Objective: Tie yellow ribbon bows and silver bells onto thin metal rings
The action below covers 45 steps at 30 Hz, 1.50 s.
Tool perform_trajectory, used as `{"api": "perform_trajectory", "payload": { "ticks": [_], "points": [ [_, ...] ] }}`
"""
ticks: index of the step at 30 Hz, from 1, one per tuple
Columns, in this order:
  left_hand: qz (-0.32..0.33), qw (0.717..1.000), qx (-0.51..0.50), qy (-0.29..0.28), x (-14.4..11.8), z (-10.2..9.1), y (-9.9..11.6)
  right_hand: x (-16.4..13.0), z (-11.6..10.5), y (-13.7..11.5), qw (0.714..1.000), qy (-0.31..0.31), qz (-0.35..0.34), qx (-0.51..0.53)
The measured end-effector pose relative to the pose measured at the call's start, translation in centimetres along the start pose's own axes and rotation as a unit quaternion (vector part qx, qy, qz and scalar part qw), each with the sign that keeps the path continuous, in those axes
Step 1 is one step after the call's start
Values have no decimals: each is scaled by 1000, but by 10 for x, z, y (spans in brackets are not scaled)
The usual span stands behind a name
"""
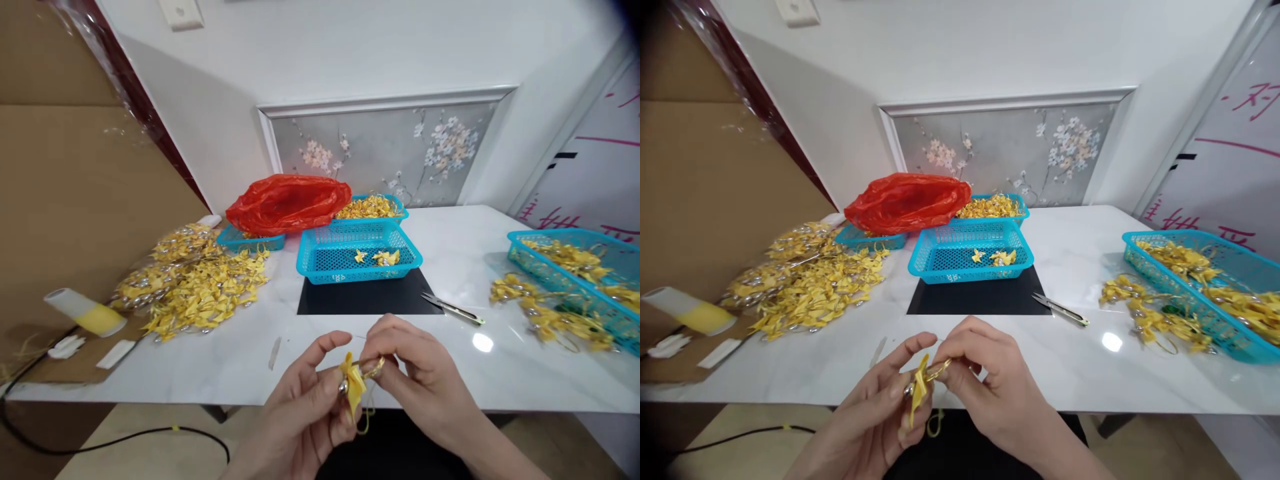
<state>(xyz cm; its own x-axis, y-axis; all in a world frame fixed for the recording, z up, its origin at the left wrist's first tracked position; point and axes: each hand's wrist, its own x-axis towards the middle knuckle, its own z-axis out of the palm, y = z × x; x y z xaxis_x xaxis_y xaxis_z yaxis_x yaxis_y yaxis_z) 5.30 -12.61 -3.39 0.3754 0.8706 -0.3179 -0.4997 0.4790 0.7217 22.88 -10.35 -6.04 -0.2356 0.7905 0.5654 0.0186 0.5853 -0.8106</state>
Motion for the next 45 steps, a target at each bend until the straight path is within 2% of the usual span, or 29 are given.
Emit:
{"api": "perform_trajectory", "payload": {
  "ticks": [2, 4, 7, 9, 12, 14, 19, 24, 29, 32, 38, 42, 45],
  "points": [
    [28, 997, 70, 14, 2, -1, -1, -1, 0, -2, 999, 20, 6, -26],
    [92, 980, 170, 54, 4, -2, -4, -2, -1, -4, 998, 34, 17, -58],
    [206, 920, 311, 125, 5, -5, -8, -1, 0, -9, 994, 43, 44, -90],
    [252, 884, 367, 144, 2, -6, -13, 1, 0, -14, 991, 47, 55, -113],
    [286, 861, 397, 139, -2, -3, -18, 6, 2, -21, 987, 43, 49, -148],
    [281, 867, 390, 131, -3, 2, -20, 8, 3, -23, 986, 35, 41, -160],
    [237, 909, 325, 111, 4, 13, -16, 13, 6, -20, 984, 28, 50, -166],
    [217, 922, 308, 93, 9, 9, -14, 16, 6, -19, 987, 10, 81, -136],
    [154, 964, 214, 43, 11, 4, -13, 25, -2, -23, 991, 12, 128, -48],
    [156, 977, 146, 18, 10, 8, -9, 33, -7, -23, 990, 8, 131, 58],
    [212, 969, 117, 40, 2, 16, -2, 41, -1, -16, 954, 41, 157, 251],
    [253, 954, 153, 42, -4, 17, -3, 40, 6, -17, 929, 66, 181, 316],
    [299, 929, 207, 63, -7, 19, -4, 40, 8, -20, 915, 82, 202, 338]
  ]
}}
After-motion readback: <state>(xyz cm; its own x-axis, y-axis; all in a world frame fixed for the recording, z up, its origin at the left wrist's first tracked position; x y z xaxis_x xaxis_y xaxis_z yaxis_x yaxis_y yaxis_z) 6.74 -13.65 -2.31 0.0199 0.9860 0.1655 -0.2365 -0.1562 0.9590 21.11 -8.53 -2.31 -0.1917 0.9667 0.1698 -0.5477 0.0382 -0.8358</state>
